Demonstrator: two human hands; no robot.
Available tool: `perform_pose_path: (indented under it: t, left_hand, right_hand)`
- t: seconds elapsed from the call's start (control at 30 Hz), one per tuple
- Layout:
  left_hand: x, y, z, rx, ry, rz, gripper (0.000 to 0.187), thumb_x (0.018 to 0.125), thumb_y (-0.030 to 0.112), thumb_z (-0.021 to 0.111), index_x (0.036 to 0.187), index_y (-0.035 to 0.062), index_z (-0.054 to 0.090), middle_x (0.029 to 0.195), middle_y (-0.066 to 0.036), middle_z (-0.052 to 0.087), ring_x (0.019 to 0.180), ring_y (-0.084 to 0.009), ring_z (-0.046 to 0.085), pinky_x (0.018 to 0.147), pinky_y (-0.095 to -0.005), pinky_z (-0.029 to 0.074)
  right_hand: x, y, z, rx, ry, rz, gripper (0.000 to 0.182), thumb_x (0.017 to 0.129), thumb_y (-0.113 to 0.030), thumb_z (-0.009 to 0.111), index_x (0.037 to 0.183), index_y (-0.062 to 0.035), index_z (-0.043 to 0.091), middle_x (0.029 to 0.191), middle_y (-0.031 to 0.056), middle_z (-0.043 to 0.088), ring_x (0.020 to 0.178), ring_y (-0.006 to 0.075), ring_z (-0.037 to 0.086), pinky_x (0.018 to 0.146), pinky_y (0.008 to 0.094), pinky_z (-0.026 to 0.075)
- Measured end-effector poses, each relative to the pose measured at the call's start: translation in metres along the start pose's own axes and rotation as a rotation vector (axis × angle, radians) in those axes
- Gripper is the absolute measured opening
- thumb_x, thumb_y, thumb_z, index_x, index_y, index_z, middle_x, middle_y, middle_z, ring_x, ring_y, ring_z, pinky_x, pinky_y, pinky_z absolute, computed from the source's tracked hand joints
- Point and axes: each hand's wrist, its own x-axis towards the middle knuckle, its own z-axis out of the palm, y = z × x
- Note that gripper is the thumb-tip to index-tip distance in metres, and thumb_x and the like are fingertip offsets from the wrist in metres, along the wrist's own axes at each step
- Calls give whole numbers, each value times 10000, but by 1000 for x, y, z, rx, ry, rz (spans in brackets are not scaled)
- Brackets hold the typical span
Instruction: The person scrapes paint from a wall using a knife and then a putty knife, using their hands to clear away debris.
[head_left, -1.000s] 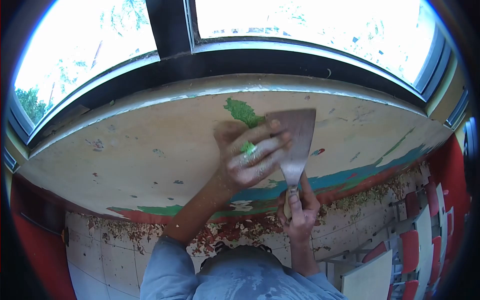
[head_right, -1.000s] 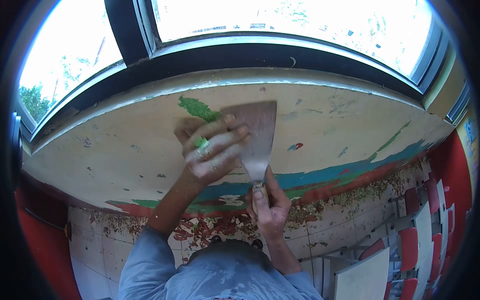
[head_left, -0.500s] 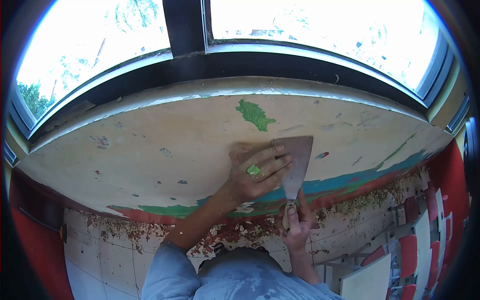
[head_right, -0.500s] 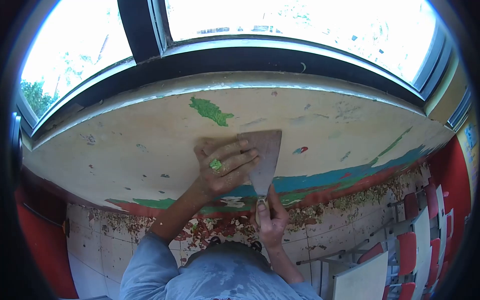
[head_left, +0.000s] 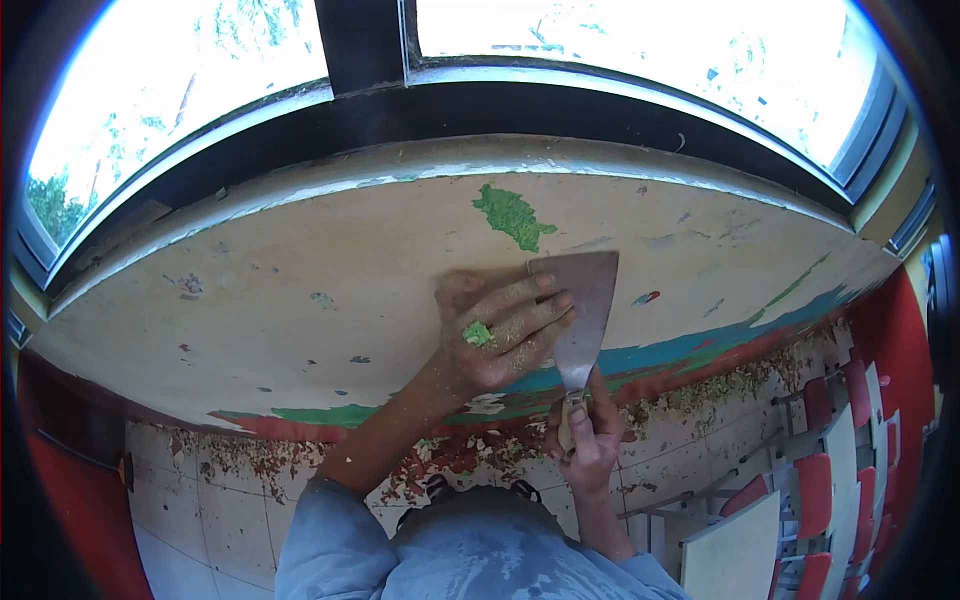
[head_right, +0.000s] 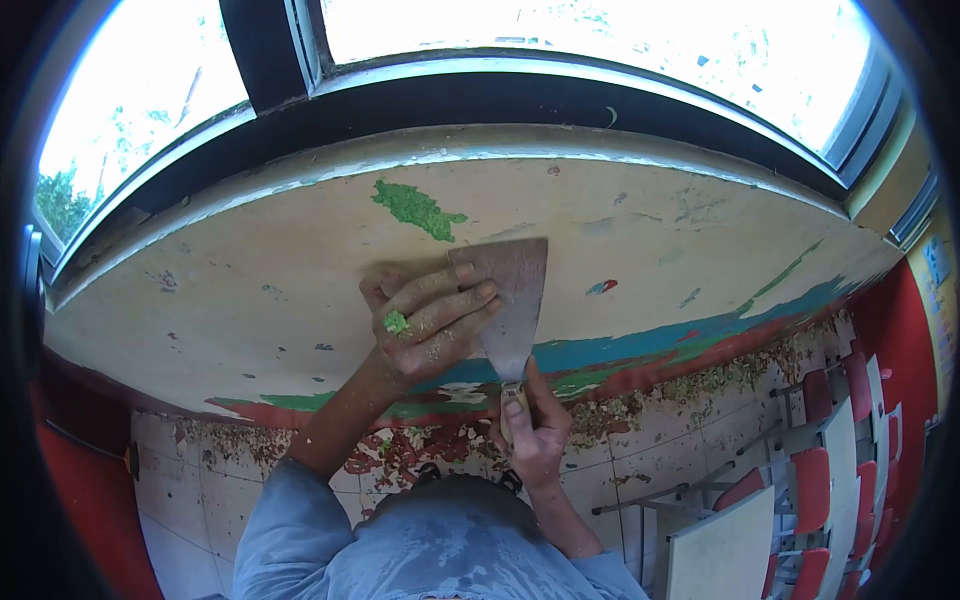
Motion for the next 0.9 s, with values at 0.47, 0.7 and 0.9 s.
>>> perform_pose_path:
  t: [0.47,0.7,0.9]
  left_hand:
    - [9,-13,-7,-4,28,54,183,657,150,639,832,194,670,978,80,632,998,-89,565,782,-404,290]
    - [7,-11,-7,6,69,11,160,680,164,631,830,201,672,967,79,636,971,-82,575,805,-400,282]
    - [4,-9,-5,-15,13,46,152,689,133,612,815,193,671,961,75,638,976,-81,577,814,-388,281]
  right_hand:
    - [8,-5,11,-23,-39,-33,501,878,-154,482,1340,-66,307,710,74,527,432,78,422,359,193,348]
    - [8,-3,13,-16,-27,-21,509,876,-150,479,1344,-63,297,706,79,527,414,77,409,353,194,344]
    - [2,-1,11,23,-15,-8,509,876,-139,479,1345,-62,295,715,87,528,417,80,411,349,193,339]
